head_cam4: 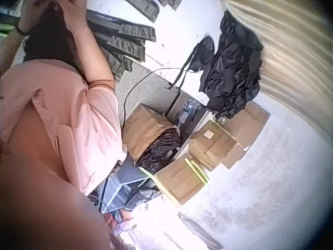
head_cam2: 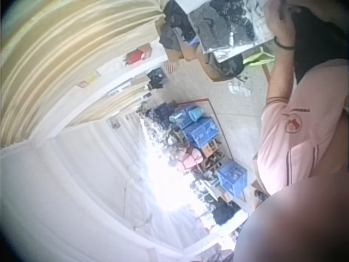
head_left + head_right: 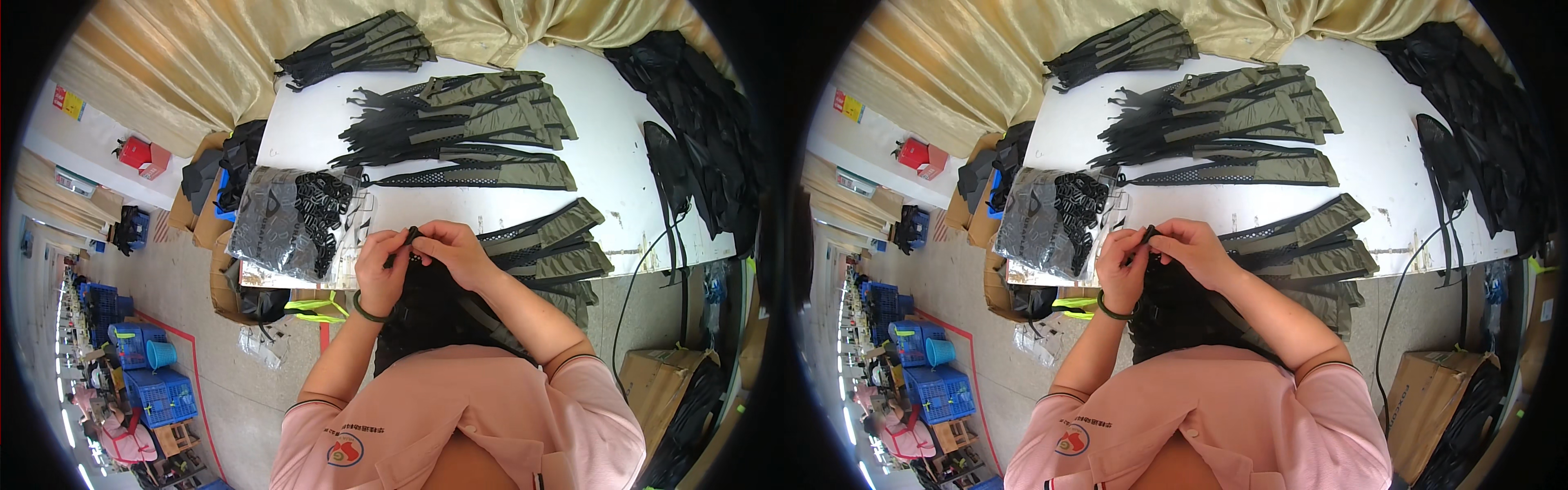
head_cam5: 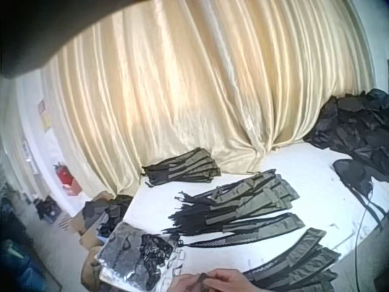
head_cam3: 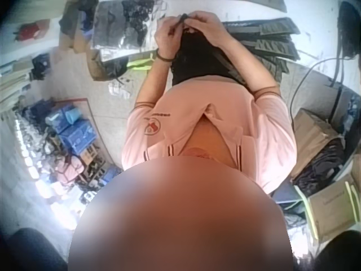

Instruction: The person is assembling black mesh straps or components, possibly for a vest or harness, by aligning parts and attaching plastic buckles.

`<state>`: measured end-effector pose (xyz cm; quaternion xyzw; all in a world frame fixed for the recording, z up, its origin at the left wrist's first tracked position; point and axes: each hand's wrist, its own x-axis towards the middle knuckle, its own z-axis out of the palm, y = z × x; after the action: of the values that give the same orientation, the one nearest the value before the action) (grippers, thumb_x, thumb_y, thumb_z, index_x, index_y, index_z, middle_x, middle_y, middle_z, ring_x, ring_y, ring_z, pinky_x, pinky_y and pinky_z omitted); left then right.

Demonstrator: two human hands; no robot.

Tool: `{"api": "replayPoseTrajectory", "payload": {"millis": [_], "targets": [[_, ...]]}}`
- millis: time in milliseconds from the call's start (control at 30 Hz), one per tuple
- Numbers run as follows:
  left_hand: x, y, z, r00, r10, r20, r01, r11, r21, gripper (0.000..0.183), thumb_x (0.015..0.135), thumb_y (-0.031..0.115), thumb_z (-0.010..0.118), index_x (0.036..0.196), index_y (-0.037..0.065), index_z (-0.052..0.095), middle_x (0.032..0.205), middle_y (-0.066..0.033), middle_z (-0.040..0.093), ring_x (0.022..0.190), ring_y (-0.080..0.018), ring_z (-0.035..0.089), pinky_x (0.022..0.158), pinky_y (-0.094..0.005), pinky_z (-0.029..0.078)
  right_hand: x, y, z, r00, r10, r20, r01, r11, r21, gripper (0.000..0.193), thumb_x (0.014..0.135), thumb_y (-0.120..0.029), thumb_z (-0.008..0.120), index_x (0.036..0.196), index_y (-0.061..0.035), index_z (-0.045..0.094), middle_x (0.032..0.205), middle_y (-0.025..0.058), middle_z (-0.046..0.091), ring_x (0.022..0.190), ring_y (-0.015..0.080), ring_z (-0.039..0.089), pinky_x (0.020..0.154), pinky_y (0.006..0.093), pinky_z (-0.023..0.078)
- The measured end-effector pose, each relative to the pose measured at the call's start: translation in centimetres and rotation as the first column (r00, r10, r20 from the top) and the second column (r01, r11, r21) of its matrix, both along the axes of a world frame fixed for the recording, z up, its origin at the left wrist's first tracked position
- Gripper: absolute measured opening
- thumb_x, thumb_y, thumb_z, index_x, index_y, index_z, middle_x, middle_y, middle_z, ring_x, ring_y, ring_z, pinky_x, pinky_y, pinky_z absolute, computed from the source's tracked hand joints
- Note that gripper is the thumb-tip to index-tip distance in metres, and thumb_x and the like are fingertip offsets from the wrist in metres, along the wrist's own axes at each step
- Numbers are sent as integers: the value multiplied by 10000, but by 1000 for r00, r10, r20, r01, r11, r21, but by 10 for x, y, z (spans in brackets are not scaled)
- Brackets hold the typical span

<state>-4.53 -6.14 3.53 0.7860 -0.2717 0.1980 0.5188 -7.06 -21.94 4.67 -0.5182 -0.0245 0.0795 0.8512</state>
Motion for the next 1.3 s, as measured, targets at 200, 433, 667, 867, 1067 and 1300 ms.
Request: {"api": "replayPoseTrajectory", "payload": {"millis": [200, 433, 667, 867, 1067, 1300], "targets": [[-3, -5, -6, 997, -16, -69, 9, 994, -113, 262, 737, -114, 651, 973, -1, 643, 905, -125, 613, 717, -191, 618, 606, -260, 508, -5, 12, -4, 989, -141, 36, 143, 987, -66, 110, 869, -71, 601, 939, 12, 621, 818, 29, 608, 671, 78, 529, 625, 207, 444], [1, -2, -2, 998, -17, -56, 11, 995, -103, 218, 733, -128, 637, 919, -15, 631, 913, -131, 613, 728, -194, 617, 602, -260, 506, 1, 1, -2, 999, -43, -21, 44, 999, 25, 153, 834, -13, 614, 983, 10, 593, 781, 43, 598, 640, 101, 537, 611, 221, 449], [-5, -1, 9, 976, -86, -201, 50, 983, -178, 212, 781, -90, 599, 979, -14, 602, 850, -81, 582, 797, -184, 604, 672, -299, 511, -1, -7, 25, 993, 40, 107, -14, 973, -231, 156, 816, 28, 618, 971, 20, 604, 799, 73, 614, 671, 120, 591, 632, 240, 487], [7, -1, 7, 218, -803, -555, -145, 535, -832, 93, 916, 107, 540, 974, 42, 571, 813, -20, 583, 730, -132, 583, 598, -251, 473, -5, -7, 15, 862, -12, 507, 315, 795, -518, 143, 788, 64, 626, 911, -9, 627, 824, 70, 597, 728, 145, 591, 658, 261, 485], [7, -3, 5, 399, -622, -673, -58, 716, -696, 65, 903, 111, 576, 927, 51, 570, 844, -45, 621, 680, -124, 589, 603, -239, 488, -10, -4, 15, 763, -69, 643, 500, 694, -519, 160, 765, 67, 639, 885, -39, 636, 866, 49, 576, 704, 130, 547, 619, 228, 430], [4, -10, 3, 493, -546, -677, -92, 741, -665, 51, 881, 70, 604, 886, 46, 559, 852, -53, 639, 724, -123, 613, 645, -241, 519, -9, -11, 4, 988, -120, 100, 142, 955, -259, 199, 782, 68, 635, 920, -41, 542, 755, -27, 526, 679, 32, 478, 594, 176, 381]]}}
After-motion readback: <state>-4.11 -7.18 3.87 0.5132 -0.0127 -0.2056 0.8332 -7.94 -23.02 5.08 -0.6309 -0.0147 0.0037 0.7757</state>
